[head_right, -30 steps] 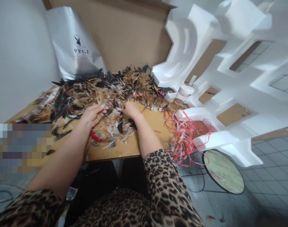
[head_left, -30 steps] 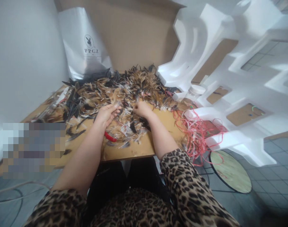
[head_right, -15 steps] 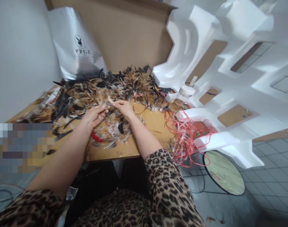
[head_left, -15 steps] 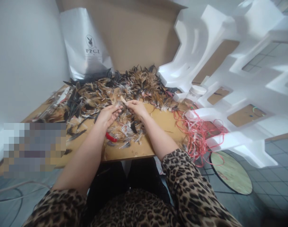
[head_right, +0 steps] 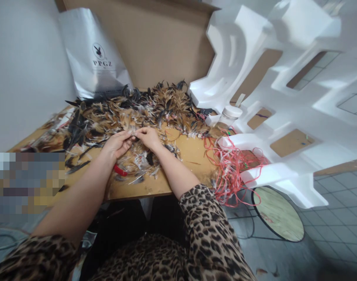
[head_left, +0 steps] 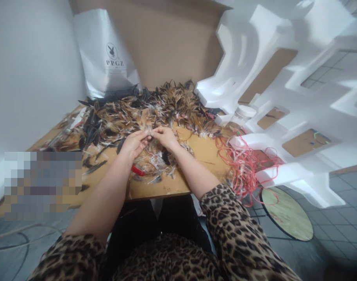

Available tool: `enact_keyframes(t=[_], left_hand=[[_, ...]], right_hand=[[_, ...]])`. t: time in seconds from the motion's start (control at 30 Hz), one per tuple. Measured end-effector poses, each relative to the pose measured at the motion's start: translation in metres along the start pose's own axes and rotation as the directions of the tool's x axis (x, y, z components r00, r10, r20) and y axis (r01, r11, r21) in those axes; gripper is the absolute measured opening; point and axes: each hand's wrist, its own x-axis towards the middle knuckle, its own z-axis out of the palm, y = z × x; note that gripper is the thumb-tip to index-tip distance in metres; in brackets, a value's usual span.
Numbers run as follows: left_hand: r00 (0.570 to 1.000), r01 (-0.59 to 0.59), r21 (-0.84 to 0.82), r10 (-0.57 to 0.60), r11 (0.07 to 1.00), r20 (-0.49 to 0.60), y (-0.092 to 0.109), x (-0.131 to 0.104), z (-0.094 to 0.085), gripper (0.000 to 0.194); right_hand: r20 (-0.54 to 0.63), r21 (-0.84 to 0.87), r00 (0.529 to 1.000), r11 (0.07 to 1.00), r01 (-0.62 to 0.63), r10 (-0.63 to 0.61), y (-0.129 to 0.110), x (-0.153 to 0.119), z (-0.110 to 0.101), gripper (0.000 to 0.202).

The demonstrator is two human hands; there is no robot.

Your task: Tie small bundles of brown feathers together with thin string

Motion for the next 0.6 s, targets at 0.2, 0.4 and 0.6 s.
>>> enact_keyframes(t=[0.2, 0.4, 0.6], left_hand=[[0.999, -0.039, 0.066, 0.039, 0.997, -0.011, -0.0010, -0.0004, -0.0010, 0.011], [0.995, -0.080, 0.178, 0.089, 0.981, -0.044, -0.0004, -0.0006, -0.0001, 0.016], [0.992, -0.128, 0.275, 0.128, 0.953, 0.016, -0.0004, -0.0052, 0.0037, 0.017]], right_hand=[[0.029, -0.205, 0.991, 0.970, 0.131, -0.128, -0.0011, -0.0010, -0.0009, 0.014], [0.002, -0.126, 0.998, 0.990, 0.068, -0.068, -0.0056, -0.0005, -0.0061, 0.020], [-0.014, -0.028, 0.999, 0.999, 0.037, -0.038, -0.0048, 0.0002, -0.0088, 0.026]])
